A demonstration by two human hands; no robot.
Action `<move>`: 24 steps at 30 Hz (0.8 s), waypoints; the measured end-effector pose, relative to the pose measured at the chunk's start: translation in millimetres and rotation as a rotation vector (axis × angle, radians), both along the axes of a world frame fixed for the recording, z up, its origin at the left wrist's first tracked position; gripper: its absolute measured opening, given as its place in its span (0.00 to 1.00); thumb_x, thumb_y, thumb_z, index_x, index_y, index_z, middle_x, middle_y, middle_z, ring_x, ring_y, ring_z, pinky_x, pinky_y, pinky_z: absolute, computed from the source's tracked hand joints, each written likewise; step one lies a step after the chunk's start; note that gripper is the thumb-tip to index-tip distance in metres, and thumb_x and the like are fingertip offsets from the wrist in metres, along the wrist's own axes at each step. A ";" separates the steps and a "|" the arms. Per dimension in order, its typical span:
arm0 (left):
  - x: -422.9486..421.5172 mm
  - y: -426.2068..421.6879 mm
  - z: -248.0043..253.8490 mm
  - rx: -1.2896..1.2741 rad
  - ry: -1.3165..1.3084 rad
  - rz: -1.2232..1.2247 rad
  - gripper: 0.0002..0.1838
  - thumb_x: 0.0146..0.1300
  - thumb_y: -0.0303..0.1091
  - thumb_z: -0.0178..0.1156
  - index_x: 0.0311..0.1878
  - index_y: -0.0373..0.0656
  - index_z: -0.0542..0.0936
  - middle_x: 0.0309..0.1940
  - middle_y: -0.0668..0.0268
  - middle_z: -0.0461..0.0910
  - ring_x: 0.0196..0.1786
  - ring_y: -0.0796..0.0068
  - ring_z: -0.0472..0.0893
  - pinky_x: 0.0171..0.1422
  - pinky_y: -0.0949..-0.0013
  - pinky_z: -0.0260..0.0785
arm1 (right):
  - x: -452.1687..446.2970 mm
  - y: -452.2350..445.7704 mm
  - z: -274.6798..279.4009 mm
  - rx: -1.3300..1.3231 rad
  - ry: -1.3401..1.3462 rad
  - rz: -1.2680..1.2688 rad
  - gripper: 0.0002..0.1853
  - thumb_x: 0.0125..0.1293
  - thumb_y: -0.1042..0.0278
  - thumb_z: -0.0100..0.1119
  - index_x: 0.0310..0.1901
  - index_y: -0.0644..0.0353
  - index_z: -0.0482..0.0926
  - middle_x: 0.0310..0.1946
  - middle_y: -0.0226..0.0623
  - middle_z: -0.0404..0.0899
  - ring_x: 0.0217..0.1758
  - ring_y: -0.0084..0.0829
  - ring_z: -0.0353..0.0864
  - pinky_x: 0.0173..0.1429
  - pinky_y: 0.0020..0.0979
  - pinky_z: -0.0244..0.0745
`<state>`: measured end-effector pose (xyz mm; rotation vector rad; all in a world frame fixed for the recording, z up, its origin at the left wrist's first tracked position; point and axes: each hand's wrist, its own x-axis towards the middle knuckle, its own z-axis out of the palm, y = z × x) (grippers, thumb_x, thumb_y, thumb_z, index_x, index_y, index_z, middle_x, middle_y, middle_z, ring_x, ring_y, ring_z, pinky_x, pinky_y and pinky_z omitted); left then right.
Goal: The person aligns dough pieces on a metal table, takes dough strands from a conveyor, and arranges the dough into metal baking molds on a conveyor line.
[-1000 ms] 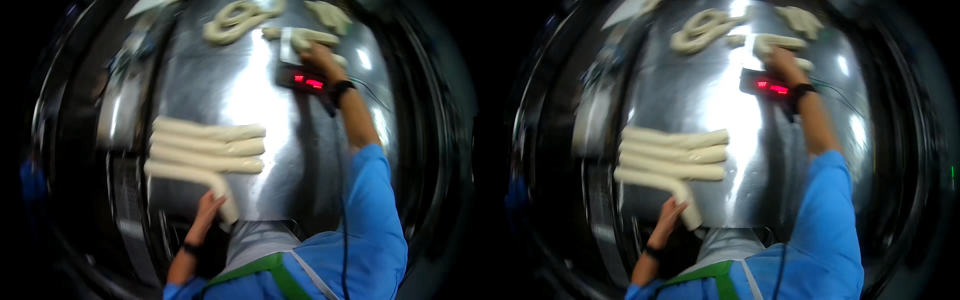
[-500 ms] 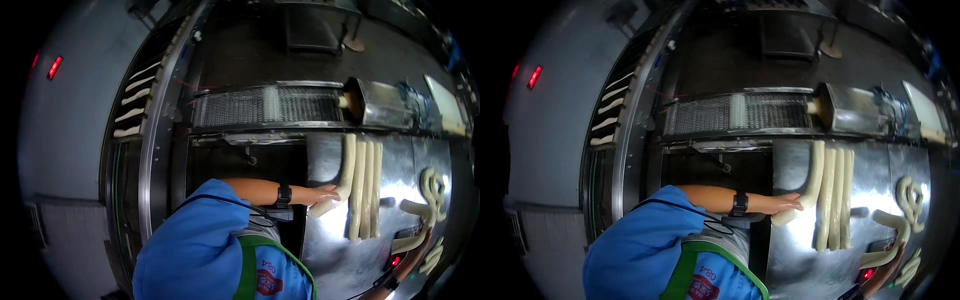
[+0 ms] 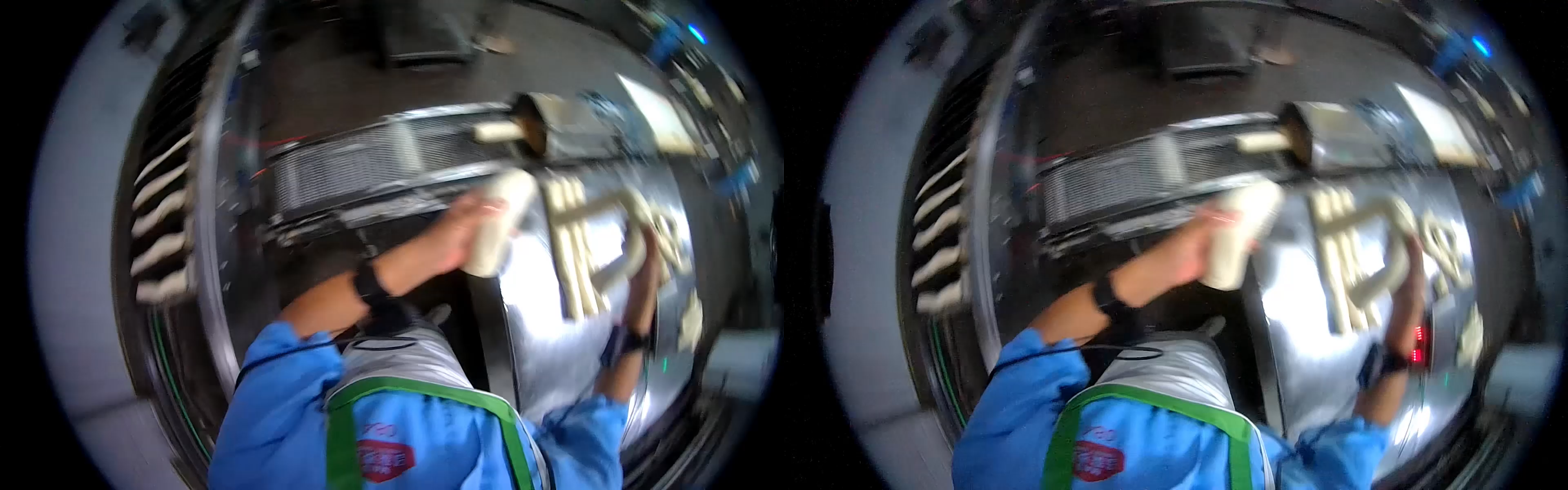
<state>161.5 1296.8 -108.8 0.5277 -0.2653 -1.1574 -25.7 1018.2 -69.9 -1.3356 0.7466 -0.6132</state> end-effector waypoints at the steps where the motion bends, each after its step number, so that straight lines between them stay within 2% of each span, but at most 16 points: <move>1: 7.9 16.5 12.0 0.025 -0.039 0.036 0.29 0.49 0.38 0.60 0.53 0.39 0.63 0.39 0.59 0.71 0.36 0.70 0.76 0.41 0.69 0.72 | 15.7 9.6 4.7 0.017 -0.012 -0.001 0.20 0.58 0.55 0.51 0.45 0.64 0.70 0.32 0.35 0.74 0.32 0.24 0.72 0.37 0.22 0.68; 3: 16.4 29.0 34.0 0.161 -0.115 0.100 0.30 0.50 0.39 0.59 0.54 0.38 0.61 0.42 0.58 0.70 0.36 0.70 0.76 0.42 0.70 0.71 | 33.9 0.8 6.1 0.001 0.002 0.172 0.17 0.58 0.59 0.50 0.42 0.64 0.71 0.31 0.35 0.73 0.29 0.24 0.72 0.35 0.24 0.70; 4: 22.3 33.6 43.1 0.175 -0.138 0.096 0.29 0.51 0.39 0.58 0.54 0.38 0.61 0.42 0.59 0.70 0.37 0.70 0.76 0.42 0.71 0.71 | 48.8 2.8 3.7 0.060 -0.025 0.107 0.16 0.58 0.60 0.50 0.42 0.64 0.71 0.31 0.36 0.73 0.29 0.24 0.73 0.34 0.24 0.70; 5: 32.5 32.1 47.6 0.191 -0.160 0.096 0.29 0.52 0.40 0.58 0.54 0.38 0.61 0.42 0.59 0.69 0.37 0.71 0.75 0.43 0.71 0.70 | 61.2 -1.4 0.9 0.041 -0.029 0.178 0.15 0.59 0.61 0.50 0.42 0.64 0.71 0.33 0.36 0.73 0.30 0.24 0.73 0.34 0.24 0.70; 7: 47.6 16.6 48.1 0.146 -0.241 0.066 0.28 0.53 0.41 0.57 0.54 0.39 0.61 0.41 0.60 0.69 0.39 0.71 0.75 0.43 0.72 0.69 | 78.7 -2.4 -1.3 -0.029 -0.022 0.244 0.16 0.59 0.57 0.49 0.43 0.61 0.70 0.32 0.35 0.73 0.31 0.23 0.73 0.35 0.22 0.70; 8: 53.4 6.0 51.5 0.110 -0.273 0.042 0.27 0.53 0.41 0.57 0.54 0.39 0.61 0.41 0.61 0.69 0.39 0.71 0.75 0.43 0.73 0.69 | 86.0 2.4 9.4 -0.064 0.088 0.289 0.16 0.59 0.57 0.49 0.41 0.61 0.70 0.32 0.35 0.72 0.31 0.23 0.72 0.35 0.22 0.69; 11: 40.0 -36.9 59.7 0.031 -0.304 0.017 0.27 0.54 0.39 0.56 0.55 0.41 0.60 0.40 0.62 0.69 0.39 0.73 0.75 0.44 0.73 0.69 | 82.2 -2.7 4.4 -0.033 0.003 0.355 0.18 0.57 0.57 0.51 0.43 0.61 0.68 0.33 0.34 0.71 0.33 0.21 0.71 0.35 0.21 0.68; 13: 17.2 -58.1 37.5 0.018 -0.277 -0.081 0.30 0.55 0.38 0.56 0.58 0.41 0.55 0.45 0.59 0.67 0.47 0.71 0.71 0.49 0.70 0.66 | 70.0 -12.9 -10.2 -0.049 0.126 0.416 0.21 0.56 0.57 0.52 0.47 0.62 0.67 0.39 0.37 0.71 0.37 0.24 0.72 0.39 0.21 0.69; 15: -20.1 -79.3 0.6 0.051 -0.275 -0.139 0.34 0.56 0.39 0.55 0.61 0.41 0.49 0.55 0.55 0.59 0.59 0.65 0.60 0.62 0.61 0.54 | 54.6 -26.7 -44.2 -0.121 0.340 0.459 0.29 0.53 0.55 0.55 0.53 0.64 0.63 0.37 0.37 0.73 0.38 0.26 0.72 0.40 0.25 0.69; 17: -50.2 -99.2 -72.7 0.359 -0.582 -0.480 0.38 0.57 0.41 0.53 0.63 0.40 0.43 0.62 0.53 0.47 0.66 0.63 0.46 0.67 0.60 0.38 | 30.2 -23.8 -93.1 -0.514 0.825 0.329 0.33 0.52 0.53 0.55 0.56 0.64 0.61 0.39 0.42 0.74 0.41 0.34 0.73 0.43 0.26 0.69; 19: -53.6 -106.8 -103.8 0.648 -0.394 -0.638 0.41 0.59 0.42 0.50 0.64 0.39 0.36 0.65 0.53 0.38 0.67 0.63 0.39 0.67 0.62 0.30 | 20.1 7.1 -132.5 -0.633 1.003 0.325 0.34 0.51 0.50 0.56 0.58 0.57 0.60 0.47 0.46 0.69 0.49 0.44 0.69 0.52 0.35 0.64; 20: -45.3 -108.5 -118.5 0.508 -0.336 -0.598 0.42 0.59 0.42 0.49 0.64 0.40 0.32 0.65 0.54 0.36 0.67 0.65 0.36 0.67 0.59 0.30 | 9.7 37.4 -145.1 -0.879 1.072 0.352 0.34 0.50 0.49 0.57 0.58 0.52 0.59 0.51 0.46 0.65 0.53 0.47 0.64 0.55 0.41 0.60; 21: -36.1 -117.8 -153.7 0.382 -0.427 -0.550 0.40 0.60 0.43 0.47 0.64 0.42 0.33 0.66 0.57 0.35 0.68 0.68 0.35 0.67 0.59 0.29 | -0.8 67.5 -154.1 -1.123 1.129 0.378 0.35 0.49 0.49 0.57 0.59 0.48 0.59 0.55 0.46 0.61 0.57 0.50 0.59 0.57 0.47 0.56; 23: -18.1 -130.6 -124.7 0.512 -0.388 -0.545 0.38 0.61 0.44 0.45 0.65 0.44 0.35 0.66 0.62 0.38 0.67 0.71 0.39 0.67 0.63 0.30 | -5.5 92.5 -149.6 -1.176 1.110 0.356 0.33 0.49 0.53 0.56 0.59 0.39 0.58 0.60 0.40 0.53 0.62 0.49 0.51 0.58 0.53 0.50; 24: -12.9 -135.3 -121.1 0.428 -0.415 -0.555 0.35 0.62 0.46 0.43 0.65 0.45 0.40 0.66 0.67 0.43 0.67 0.73 0.43 0.67 0.66 0.30 | -12.2 92.7 -161.9 -1.262 1.095 0.289 0.32 0.48 0.56 0.56 0.58 0.39 0.59 0.60 0.38 0.55 0.62 0.49 0.51 0.58 0.51 0.51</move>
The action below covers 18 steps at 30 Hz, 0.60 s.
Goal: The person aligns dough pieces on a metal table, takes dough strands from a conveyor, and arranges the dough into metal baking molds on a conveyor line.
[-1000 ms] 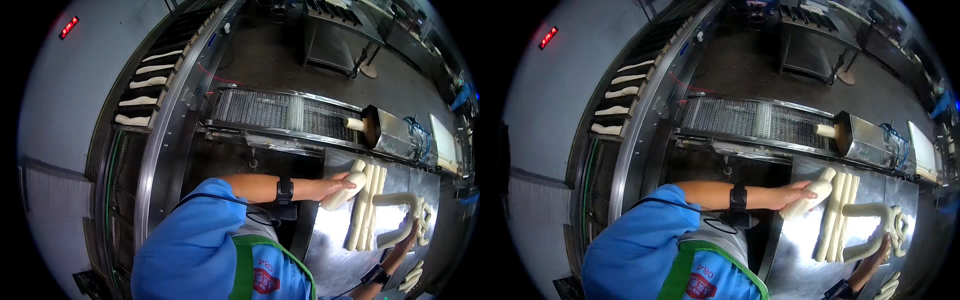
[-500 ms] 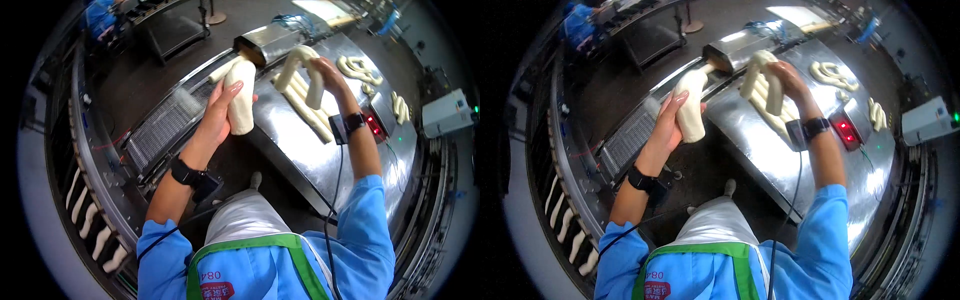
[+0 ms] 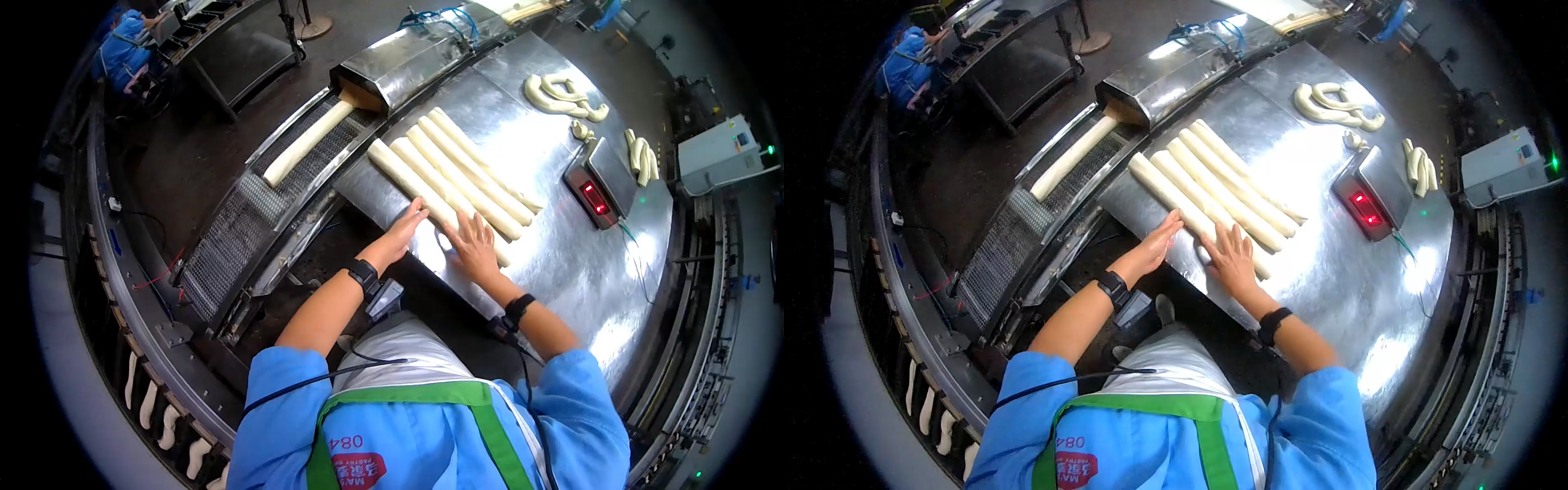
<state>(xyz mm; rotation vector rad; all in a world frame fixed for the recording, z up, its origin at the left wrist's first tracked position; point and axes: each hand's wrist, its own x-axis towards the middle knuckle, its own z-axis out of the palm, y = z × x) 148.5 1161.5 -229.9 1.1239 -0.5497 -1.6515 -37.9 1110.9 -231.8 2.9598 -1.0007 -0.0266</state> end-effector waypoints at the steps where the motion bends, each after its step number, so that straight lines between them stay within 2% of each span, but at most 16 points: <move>1: 8.1 -6.9 -4.2 0.007 -0.005 0.004 0.35 0.62 0.46 0.43 0.65 0.45 0.40 0.66 0.67 0.43 0.67 0.73 0.43 0.67 0.66 0.30 | -3.6 -4.8 -12.2 -0.091 -0.040 0.003 0.32 0.48 0.60 0.56 0.58 0.38 0.59 0.59 0.36 0.56 0.63 0.48 0.51 0.59 0.49 0.52; 2: 15.5 -13.0 -10.6 0.035 -0.024 -0.068 0.34 0.62 0.46 0.44 0.65 0.46 0.42 0.65 0.68 0.44 0.67 0.74 0.43 0.67 0.66 0.29 | -5.6 -11.0 -2.9 -0.027 -0.047 -0.008 0.32 0.46 0.65 0.56 0.56 0.43 0.61 0.59 0.34 0.56 0.62 0.47 0.52 0.59 0.47 0.52; 3: 22.1 -18.6 -9.8 0.064 -0.042 -0.137 0.33 0.62 0.47 0.44 0.65 0.47 0.45 0.65 0.69 0.46 0.67 0.76 0.42 0.67 0.66 0.29 | -9.2 -16.8 -1.4 -0.019 -0.049 0.000 0.32 0.46 0.65 0.56 0.56 0.43 0.61 0.59 0.34 0.56 0.62 0.47 0.52 0.59 0.47 0.52; 4: 25.6 -19.9 -8.5 0.075 -0.124 -0.106 0.27 0.62 0.46 0.43 0.62 0.46 0.56 0.62 0.70 0.55 0.65 0.76 0.50 0.66 0.65 0.35 | -14.6 -20.3 -0.8 0.045 -0.045 -0.061 0.32 0.43 0.67 0.57 0.55 0.47 0.63 0.59 0.33 0.57 0.62 0.46 0.53 0.58 0.46 0.52; 5: 34.6 -22.9 -5.6 0.082 -0.129 -0.090 0.27 0.62 0.46 0.43 0.62 0.46 0.56 0.62 0.70 0.55 0.65 0.76 0.50 0.66 0.65 0.35 | -19.5 -23.2 -0.9 0.108 -0.043 -0.118 0.32 0.40 0.70 0.59 0.53 0.50 0.64 0.59 0.33 0.57 0.62 0.45 0.53 0.58 0.46 0.52; 7: 59.7 -29.0 -3.4 0.072 -0.213 -0.245 0.21 0.60 0.42 0.46 0.55 0.44 0.65 0.55 0.69 0.65 0.60 0.75 0.59 0.63 0.64 0.45 | -33.6 -28.3 -1.5 0.137 -0.114 -0.081 0.32 0.38 0.72 0.59 0.52 0.52 0.65 0.59 0.34 0.56 0.61 0.45 0.53 0.58 0.45 0.53; 8: 77.8 -33.3 -8.9 0.074 -0.220 -0.230 0.21 0.60 0.42 0.46 0.55 0.44 0.65 0.55 0.69 0.65 0.60 0.75 0.59 0.63 0.64 0.45 | -38.8 -30.6 -1.5 0.159 -0.181 -0.060 0.32 0.37 0.74 0.60 0.51 0.55 0.66 0.59 0.35 0.56 0.61 0.44 0.53 0.58 0.45 0.53; 10: 126.1 -37.4 -21.4 -0.034 -0.953 0.040 0.18 0.54 0.38 0.52 0.47 0.40 0.72 0.43 0.61 0.75 0.50 0.64 0.71 0.58 0.69 0.57 | -41.1 -28.2 1.9 0.155 -0.217 -0.103 0.32 0.33 0.76 0.62 0.48 0.55 0.68 0.59 0.39 0.55 0.62 0.45 0.51 0.58 0.45 0.52; 11: 152.4 -33.2 -3.4 0.078 -1.354 0.110 0.21 0.51 0.37 0.54 0.49 0.43 0.70 0.48 0.58 0.71 0.55 0.63 0.66 0.60 0.65 0.53 | -38.6 -25.3 13.5 0.186 -0.161 -0.121 0.31 0.32 0.76 0.62 0.46 0.56 0.68 0.59 0.43 0.54 0.62 0.46 0.51 0.59 0.46 0.51; 13: 205.1 -17.7 -17.0 0.202 -1.823 0.352 0.23 0.51 0.38 0.53 0.53 0.44 0.68 0.54 0.58 0.65 0.61 0.62 0.59 0.63 0.59 0.47 | -35.8 -24.1 25.9 0.268 -0.111 -0.141 0.31 0.34 0.74 0.64 0.47 0.57 0.68 0.59 0.49 0.53 0.62 0.48 0.51 0.61 0.48 0.49; 14: 231.0 -5.0 -33.2 0.317 -1.912 0.280 0.27 0.50 0.39 0.54 0.55 0.45 0.65 0.58 0.57 0.60 0.64 0.59 0.51 0.64 0.54 0.42 | -33.7 -22.8 32.8 0.296 -0.106 -0.160 0.30 0.35 0.71 0.66 0.46 0.56 0.68 0.59 0.51 0.52 0.62 0.49 0.51 0.60 0.48 0.49; 15: 250.1 4.3 -21.0 0.507 -1.817 0.084 0.28 0.50 0.39 0.55 0.56 0.43 0.64 0.54 0.55 0.64 0.60 0.56 0.58 0.63 0.53 0.45 | -38.9 -24.6 24.7 0.271 -0.116 -0.135 0.30 0.34 0.68 0.68 0.45 0.55 0.69 0.59 0.52 0.52 0.61 0.50 0.52 0.59 0.48 0.49; 16: 270.2 15.2 -37.5 0.533 -1.758 0.087 0.28 0.48 0.40 0.58 0.52 0.41 0.67 0.47 0.56 0.68 0.53 0.57 0.65 0.58 0.54 0.53 | -48.8 -28.9 10.9 0.248 -0.123 -0.105 0.31 0.33 0.65 0.69 0.45 0.55 0.70 0.59 0.52 0.53 0.61 0.50 0.52 0.59 0.48 0.50; 17: 279.4 21.4 -30.8 0.526 -1.812 0.034 0.26 0.43 0.41 0.62 0.47 0.40 0.70 0.41 0.58 0.70 0.46 0.59 0.70 0.51 0.56 0.61 | -49.2 -31.4 7.5 0.218 -0.113 -0.113 0.32 0.30 0.64 0.70 0.45 0.54 0.70 0.57 0.51 0.56 0.59 0.50 0.54 0.58 0.48 0.51; 18: 285.8 27.3 -37.8 0.508 -1.851 0.034 0.26 0.39 0.42 0.65 0.42 0.40 0.72 0.41 0.57 0.71 0.46 0.59 0.71 0.48 0.58 0.65 | -44.3 -33.3 14.8 0.193 -0.025 -0.137 0.32 0.34 0.61 0.69 0.46 0.55 0.70 0.54 0.50 0.58 0.57 0.48 0.57 0.56 0.50 0.53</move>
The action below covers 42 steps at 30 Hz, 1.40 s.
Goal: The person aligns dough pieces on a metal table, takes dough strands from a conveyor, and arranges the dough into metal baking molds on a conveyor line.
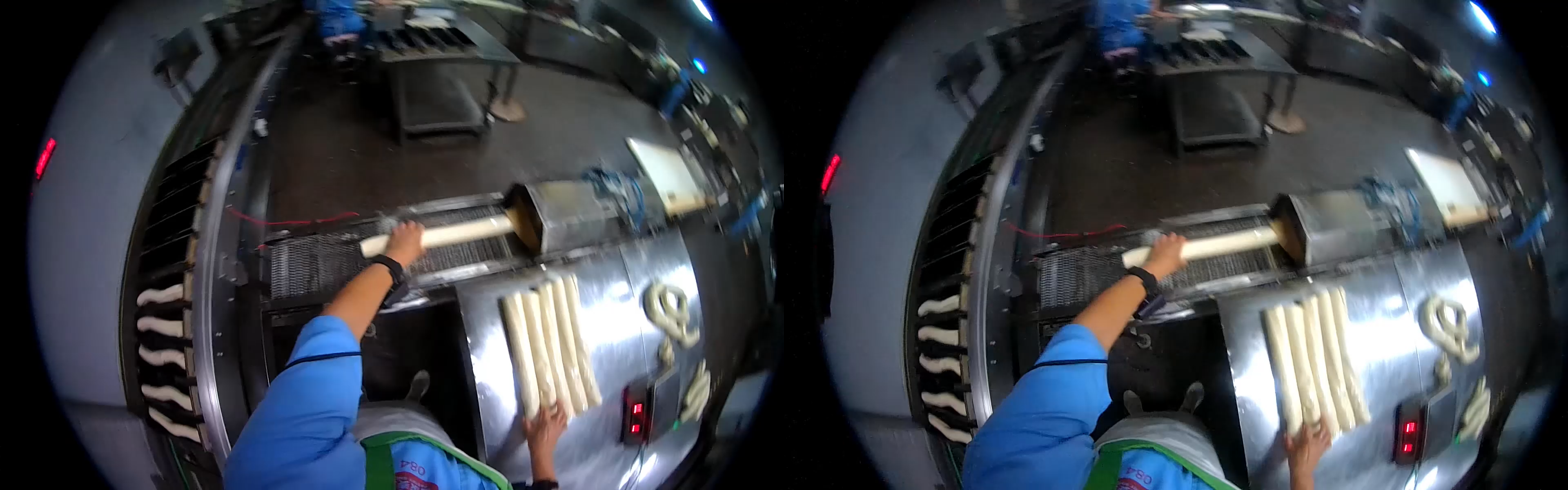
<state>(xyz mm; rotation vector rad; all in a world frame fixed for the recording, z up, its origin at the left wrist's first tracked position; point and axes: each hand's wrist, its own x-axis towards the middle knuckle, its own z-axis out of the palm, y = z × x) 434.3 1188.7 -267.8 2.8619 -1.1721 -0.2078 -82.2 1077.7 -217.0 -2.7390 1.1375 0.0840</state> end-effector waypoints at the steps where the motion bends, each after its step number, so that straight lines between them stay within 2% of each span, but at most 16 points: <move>1: 6.0 3.7 -4.8 0.000 0.069 -0.020 0.27 0.39 0.43 0.66 0.43 0.41 0.72 0.41 0.58 0.71 0.47 0.60 0.71 0.48 0.59 0.65 | 5.0 1.0 4.5 -0.022 0.099 -0.029 0.31 0.37 0.57 0.68 0.46 0.56 0.70 0.52 0.48 0.61 0.54 0.47 0.59 0.53 0.51 0.55; 9: 20.3 34.0 24.1 -0.374 0.812 0.041 0.25 0.46 0.45 0.60 0.43 0.35 0.73 0.36 0.56 0.75 0.39 0.66 0.75 0.42 0.67 0.67 | 33.5 1.0 -11.4 -0.055 0.042 0.073 0.38 0.29 0.56 0.68 0.50 0.53 0.70 0.58 0.55 0.51 0.58 0.55 0.50 0.58 0.53 0.47; 11: 6.6 54.2 64.6 -0.826 1.416 0.075 0.20 0.51 0.40 0.57 0.44 0.36 0.72 0.35 0.59 0.76 0.33 0.73 0.77 0.35 0.72 0.70 | 49.3 13.1 2.2 -0.092 0.210 0.050 0.33 0.41 0.53 0.64 0.50 0.58 0.69 0.55 0.53 0.58 0.58 0.49 0.55 0.60 0.47 0.49; 12: 2.6 62.0 79.4 -1.006 1.568 0.173 0.19 0.52 0.38 0.56 0.45 0.37 0.71 0.35 0.60 0.76 0.31 0.75 0.77 0.33 0.73 0.70 | 19.0 -18.5 -45.3 -0.290 0.259 0.258 0.39 0.41 0.44 0.63 0.54 0.60 0.66 0.56 0.63 0.55 0.57 0.52 0.59 0.59 0.41 0.56; 14: 4.2 75.0 84.9 -1.350 1.774 0.274 0.20 0.54 0.37 0.55 0.48 0.38 0.69 0.35 0.61 0.76 0.30 0.74 0.78 0.32 0.70 0.73 | 37.6 -23.1 -26.7 -0.140 0.309 0.146 0.38 0.42 0.45 0.62 0.55 0.58 0.65 0.56 0.60 0.55 0.57 0.51 0.60 0.59 0.40 0.57; 16: 6.5 104.0 117.2 -1.600 1.736 0.418 0.21 0.52 0.36 0.56 0.49 0.39 0.68 0.38 0.60 0.75 0.32 0.72 0.78 0.35 0.69 0.74 | 19.0 -58.7 -67.3 0.045 0.337 -0.034 0.36 0.46 0.49 0.59 0.56 0.57 0.63 0.57 0.58 0.55 0.60 0.48 0.58 0.60 0.40 0.56; 17: 8.7 120.8 134.2 -1.742 1.664 0.467 0.22 0.51 0.36 0.56 0.50 0.40 0.68 0.39 0.59 0.75 0.33 0.71 0.78 0.36 0.68 0.74 | -10.1 -93.2 -106.7 0.211 0.074 -0.003 0.36 0.50 0.46 0.54 0.57 0.61 0.61 0.55 0.58 0.59 0.55 0.46 0.65 0.55 0.39 0.62; 21: 42.7 221.3 194.0 -2.052 1.198 0.488 0.24 0.49 0.37 0.60 0.49 0.43 0.64 0.35 0.62 0.74 0.27 0.71 0.78 0.26 0.71 0.72 | 104.2 -51.3 -4.0 0.439 -0.180 -0.193 0.35 0.51 0.46 0.53 0.55 0.62 0.63 0.50 0.53 0.62 0.50 0.42 0.67 0.51 0.35 0.64; 28: 106.8 391.5 242.9 -2.340 0.361 0.567 0.25 0.52 0.38 0.55 0.53 0.41 0.63 0.45 0.60 0.70 0.35 0.68 0.77 0.36 0.68 0.71 | 342.3 27.9 159.8 0.687 -0.591 -0.059 0.32 0.52 0.45 0.53 0.52 0.64 0.66 0.41 0.46 0.68 0.41 0.35 0.70 0.43 0.28 0.66; 31: 134.0 458.3 217.5 -2.462 0.218 0.777 0.22 0.54 0.38 0.54 0.51 0.41 0.65 0.42 0.61 0.71 0.38 0.64 0.76 0.39 0.64 0.69 | 423.8 76.2 214.8 0.783 -0.661 0.066 0.32 0.52 0.45 0.53 0.50 0.65 0.67 0.38 0.42 0.71 0.38 0.32 0.72 0.40 0.25 0.67; 33: 159.1 510.6 161.2 -2.528 0.363 0.987 0.17 0.53 0.37 0.55 0.45 0.42 0.65 0.34 0.62 0.70 0.35 0.62 0.76 0.35 0.62 0.69 | 472.4 120.5 242.1 0.869 -0.660 0.132 0.31 0.53 0.45 0.52 0.49 0.65 0.68 0.35 0.40 0.73 0.35 0.29 0.73 0.37 0.23 0.68; 35: 163.0 552.4 96.9 -2.453 0.572 1.104 0.15 0.54 0.36 0.54 0.43 0.42 0.67 0.32 0.62 0.71 0.37 0.65 0.74 0.39 0.64 0.69 | 520.9 190.4 271.6 1.037 -0.644 0.071 0.19 0.58 0.53 0.48 0.40 0.63 0.70 0.27 0.35 0.74 0.27 0.23 0.73 0.31 0.20 0.67; 36: 171.2 566.8 60.8 -2.412 0.605 1.251 0.14 0.54 0.35 0.53 0.43 0.42 0.68 0.31 0.62 0.71 0.37 0.66 0.74 0.41 0.65 0.68 | 542.8 223.0 272.5 1.112 -0.790 0.141 0.19 0.58 0.54 0.49 0.40 0.63 0.71 0.27 0.36 0.74 0.27 0.24 0.73 0.30 0.21 0.68; 37: 177.4 576.4 38.6 -2.364 0.634 1.395 0.13 0.55 0.34 0.53 0.43 0.42 0.68 0.31 0.63 0.72 0.38 0.67 0.74 0.42 0.66 0.68 | 568.2 221.0 268.2 1.211 -0.656 0.293 0.26 0.55 0.56 0.50 0.51 0.66 0.66 0.40 0.41 0.72 0.39 0.29 0.73 0.41 0.25 0.68; 39: 173.2 561.3 47.7 -2.236 0.488 1.556 0.25 0.52 0.30 0.55 0.53 0.42 0.61 0.42 0.59 0.70 0.39 0.65 0.73 0.42 0.64 0.68 | 610.9 288.1 280.2 1.277 -0.550 0.533 0.26 0.51 0.62 0.52 0.51 0.67 0.66 0.42 0.41 0.71 0.39 0.28 0.73 0.44 0.24 0.67; 42: 196.2 590.0 -25.7 -1.712 0.545 1.672 0.35 0.50 0.30 0.56 0.61 0.45 0.52 0.53 0.56 0.64 0.51 0.64 0.68 0.49 0.63 0.64 | 682.4 364.6 251.4 1.272 -0.457 1.072 0.21 0.50 0.63 0.54 0.44 0.70 0.71 0.44 0.39 0.69 0.46 0.27 0.68 0.49 0.24 0.62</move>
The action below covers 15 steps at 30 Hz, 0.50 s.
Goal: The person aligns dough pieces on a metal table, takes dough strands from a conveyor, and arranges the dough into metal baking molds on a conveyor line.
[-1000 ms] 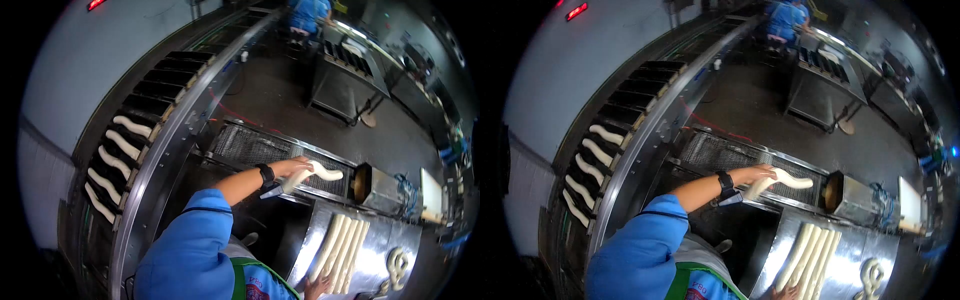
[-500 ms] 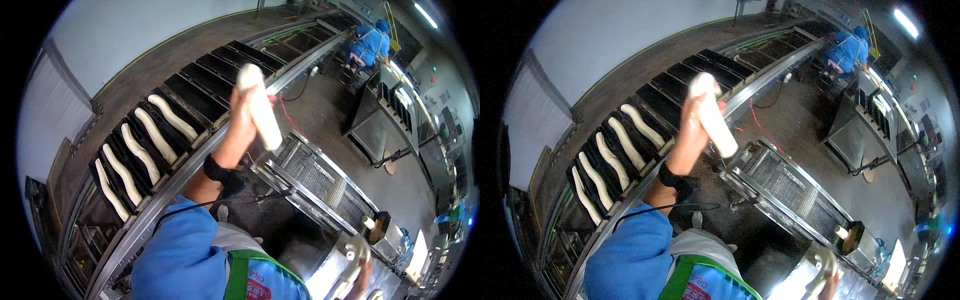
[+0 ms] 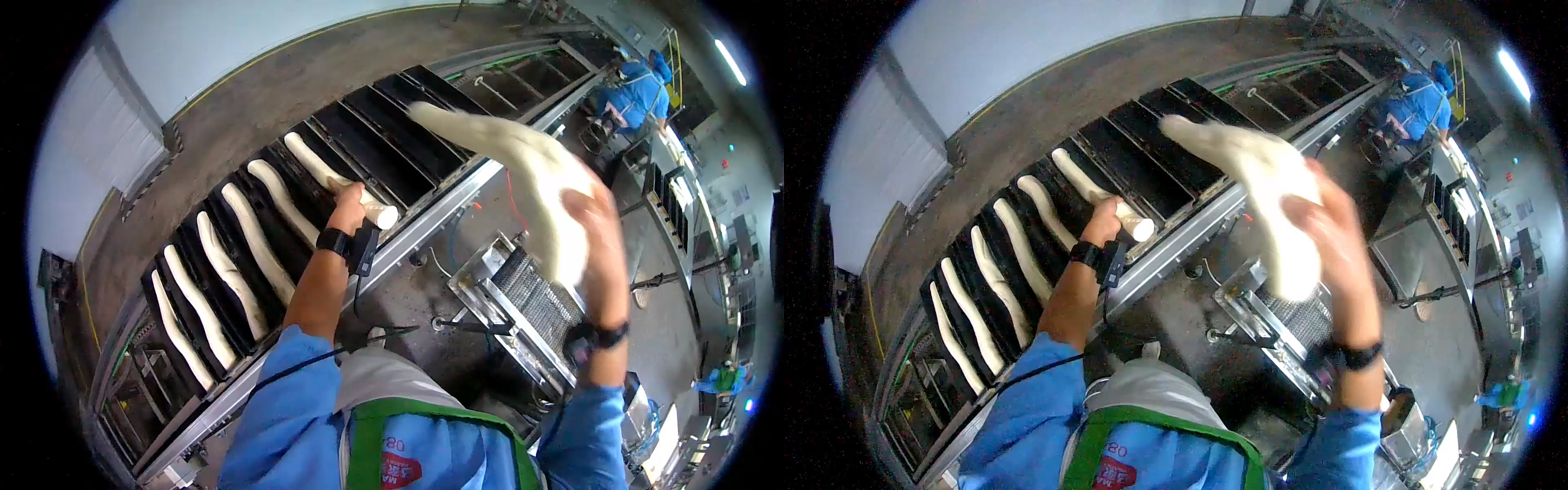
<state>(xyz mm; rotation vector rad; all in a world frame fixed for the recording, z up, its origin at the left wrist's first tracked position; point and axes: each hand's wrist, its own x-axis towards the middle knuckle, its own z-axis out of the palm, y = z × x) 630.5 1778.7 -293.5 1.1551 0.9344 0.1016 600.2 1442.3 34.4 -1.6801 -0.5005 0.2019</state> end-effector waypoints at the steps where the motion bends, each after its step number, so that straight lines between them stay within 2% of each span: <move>1: -3.4 -2.7 3.2 0.101 0.055 -0.036 0.34 0.50 0.30 0.56 0.61 0.45 0.52 0.53 0.56 0.63 0.51 0.64 0.68 0.50 0.62 0.64 | 23.4 28.3 -13.0 -0.138 -0.180 0.113 0.21 0.50 0.60 0.55 0.43 0.67 0.72 0.43 0.39 0.67 0.46 0.28 0.67 0.49 0.25 0.62; 2: -8.6 -6.6 11.6 0.207 0.102 -0.051 0.34 0.50 0.30 0.56 0.61 0.45 0.53 0.54 0.56 0.63 0.52 0.63 0.67 0.50 0.62 0.64 | 45.4 55.4 -34.1 -0.193 -0.135 0.202 0.22 0.49 0.58 0.57 0.43 0.64 0.73 0.43 0.41 0.65 0.48 0.32 0.65 0.52 0.29 0.60; 3: -16.2 -8.6 18.1 0.298 0.145 -0.054 0.34 0.50 0.31 0.56 0.61 0.46 0.53 0.54 0.56 0.63 0.52 0.63 0.67 0.51 0.62 0.63 | 71.8 79.6 -61.4 -0.354 -0.252 0.279 0.24 0.47 0.56 0.59 0.44 0.62 0.72 0.48 0.45 0.64 0.52 0.38 0.63 0.54 0.31 0.59; 5: -22.5 -7.8 23.5 0.450 0.221 -0.072 0.33 0.50 0.32 0.56 0.60 0.46 0.54 0.54 0.56 0.62 0.53 0.63 0.66 0.51 0.61 0.63 | 106.1 120.7 -121.2 -0.528 -0.295 0.342 0.25 0.49 0.55 0.59 0.48 0.59 0.71 0.49 0.41 0.63 0.55 0.38 0.62 0.55 0.31 0.59; 7: -21.2 -5.1 24.8 0.561 0.279 -0.089 0.32 0.51 0.33 0.55 0.60 0.46 0.55 0.55 0.56 0.61 0.54 0.62 0.65 0.52 0.60 0.62 | 129.8 130.6 -167.7 -0.768 -0.692 -0.028 0.24 0.49 0.54 0.59 0.47 0.54 0.72 0.51 0.41 0.62 0.55 0.42 0.62 0.55 0.35 0.60; 8: -21.2 -2.7 25.0 0.611 0.310 -0.101 0.32 0.51 0.33 0.55 0.60 0.46 0.56 0.55 0.56 0.61 0.54 0.62 0.64 0.53 0.60 0.62 | 136.9 126.9 -178.4 -0.704 -0.610 -0.104 0.21 0.50 0.55 0.57 0.46 0.51 0.72 0.53 0.42 0.62 0.55 0.45 0.62 0.54 0.39 0.60; 9: -21.2 0.3 24.9 0.657 0.339 -0.110 0.32 0.51 0.33 0.55 0.60 0.46 0.56 0.55 0.56 0.61 0.55 0.62 0.64 0.53 0.60 0.62 | 140.6 115.1 -186.9 -0.612 -0.575 -0.076 0.20 0.50 0.57 0.57 0.46 0.52 0.72 0.51 0.41 0.63 0.53 0.45 0.64 0.53 0.40 0.61; 13: -22.2 6.0 27.3 0.840 0.474 -0.148 0.31 0.51 0.35 0.54 0.59 0.46 0.58 0.56 0.56 0.59 0.57 0.61 0.62 0.55 0.59 0.60 | 112.6 -0.4 -218.2 -0.769 -0.565 0.033 0.16 0.52 0.61 0.56 0.44 0.55 0.73 0.47 0.43 0.66 0.49 0.43 0.67 0.51 0.38 0.64; 15: -22.4 6.6 34.9 0.946 0.575 -0.145 0.30 0.51 0.36 0.54 0.59 0.47 0.59 0.57 0.56 0.58 0.58 0.60 0.61 0.55 0.58 0.60 | 91.3 -77.7 -230.9 -0.841 -0.241 0.054 0.18 0.51 0.59 0.56 0.45 0.53 0.72 0.49 0.40 0.65 0.52 0.43 0.65 0.54 0.40 0.62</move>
